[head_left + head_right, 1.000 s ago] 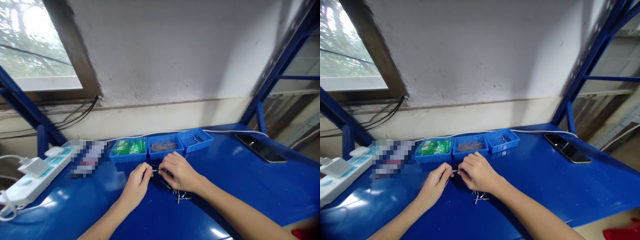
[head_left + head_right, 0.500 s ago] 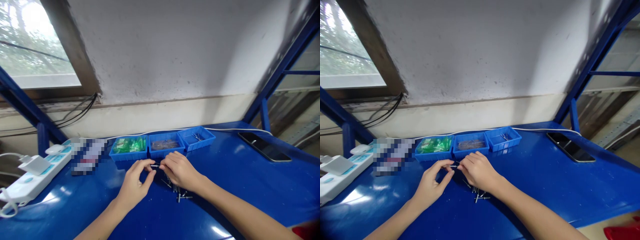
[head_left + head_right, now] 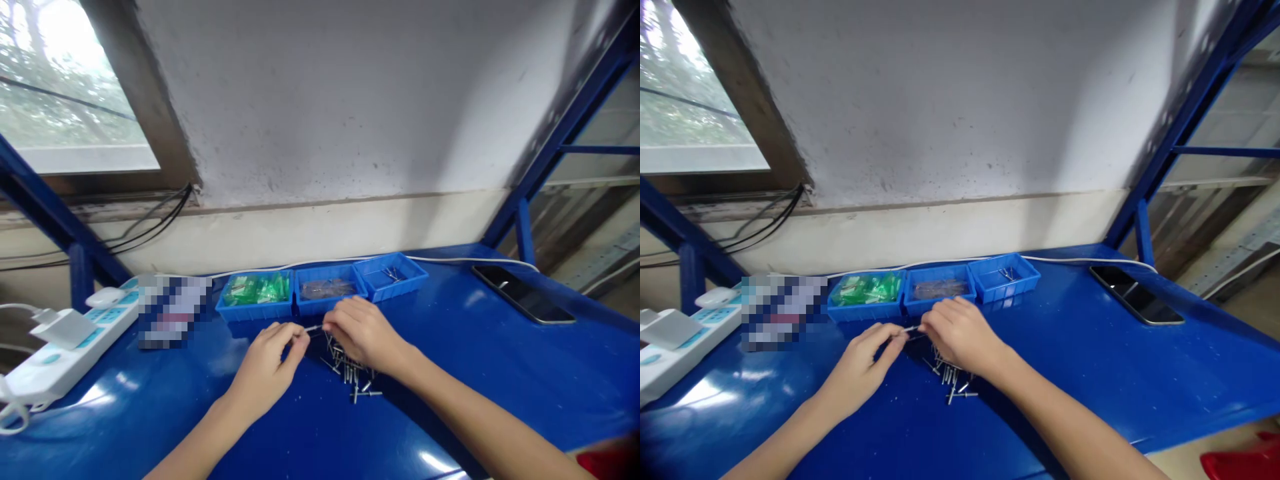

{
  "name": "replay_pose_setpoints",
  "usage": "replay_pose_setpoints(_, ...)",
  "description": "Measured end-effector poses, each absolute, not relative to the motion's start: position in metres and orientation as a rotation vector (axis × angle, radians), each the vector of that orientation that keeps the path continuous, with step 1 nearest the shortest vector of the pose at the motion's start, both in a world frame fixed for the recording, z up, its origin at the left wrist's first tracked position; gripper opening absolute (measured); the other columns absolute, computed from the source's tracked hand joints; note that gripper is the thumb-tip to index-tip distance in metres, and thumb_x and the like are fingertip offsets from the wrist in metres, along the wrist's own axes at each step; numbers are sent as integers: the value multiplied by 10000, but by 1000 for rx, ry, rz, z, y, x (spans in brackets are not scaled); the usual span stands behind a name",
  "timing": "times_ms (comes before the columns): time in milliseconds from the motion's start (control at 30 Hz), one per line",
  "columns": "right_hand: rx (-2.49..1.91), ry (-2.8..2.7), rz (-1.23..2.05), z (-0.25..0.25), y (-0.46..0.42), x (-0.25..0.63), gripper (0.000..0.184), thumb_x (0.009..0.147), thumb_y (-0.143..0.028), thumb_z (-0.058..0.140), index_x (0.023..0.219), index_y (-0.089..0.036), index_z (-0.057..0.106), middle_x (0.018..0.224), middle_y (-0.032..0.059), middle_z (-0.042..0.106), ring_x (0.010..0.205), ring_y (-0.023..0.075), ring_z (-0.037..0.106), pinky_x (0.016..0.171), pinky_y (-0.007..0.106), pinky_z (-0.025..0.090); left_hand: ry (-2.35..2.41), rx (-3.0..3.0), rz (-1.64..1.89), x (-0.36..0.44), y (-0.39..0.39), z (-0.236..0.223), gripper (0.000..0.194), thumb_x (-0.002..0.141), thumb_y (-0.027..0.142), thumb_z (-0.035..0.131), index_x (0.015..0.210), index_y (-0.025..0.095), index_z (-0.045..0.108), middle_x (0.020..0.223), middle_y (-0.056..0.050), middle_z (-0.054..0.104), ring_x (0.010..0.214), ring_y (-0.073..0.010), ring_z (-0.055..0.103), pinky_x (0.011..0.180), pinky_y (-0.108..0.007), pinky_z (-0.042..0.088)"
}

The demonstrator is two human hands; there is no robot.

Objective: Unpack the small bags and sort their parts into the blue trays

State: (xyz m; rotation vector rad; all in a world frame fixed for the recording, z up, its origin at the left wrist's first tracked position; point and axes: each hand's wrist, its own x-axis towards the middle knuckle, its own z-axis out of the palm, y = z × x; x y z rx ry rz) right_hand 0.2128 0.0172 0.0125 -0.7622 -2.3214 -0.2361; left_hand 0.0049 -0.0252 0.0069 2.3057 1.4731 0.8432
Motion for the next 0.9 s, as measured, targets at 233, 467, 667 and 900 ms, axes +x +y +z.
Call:
replay_pose_setpoints(233, -1618, -1720, -530, 21, 58, 293, 369, 924, -362, 349, 849, -157, 647, 785, 111, 635, 787, 250, 534, 673, 347, 338, 1701, 2453, 458, -14, -26, 3, 96, 768, 293, 545, 713, 214, 543, 741, -25, 557, 693, -212, 538, 571, -280, 397)
replay_pose_setpoints(467, -1238, -2050, -209, 20, 34, 252, 271, 898, -354, 435, 998, -170, 607, 847, 92, 631, 821, 228, 534, 758, 364, 370, 1545, 2333, 607, -3, -23, 3, 131, 869, 233, 423, 801, 215, 535, 750, -10, 590, 741, -191, 551, 641, -292, 430)
replay_pose_setpoints(667, -717, -2502, -50, 6, -1, 197, 155, 893, -291, 482, 928, -185, 590, 782, 49, 587, 773, 175, 499, 686, 312, 322, 1423, 2133, 858, 2, -25, 3, 67, 878, 242, 428, 903, 214, 484, 813, -13, 603, 733, -150, 592, 677, -272, 469)
replay_pose_setpoints(900, -801, -2437, -91, 3, 5, 200, 182, 918, -230, 418, 835, -164, 565, 719, 36, 576, 683, 155, 462, 642, 296, 296, 1435, 2115, 912, 3, -26, 2, 129, 872, 308, 479, 968, 226, 500, 833, -9, 624, 757, -151, 618, 689, -260, 485)
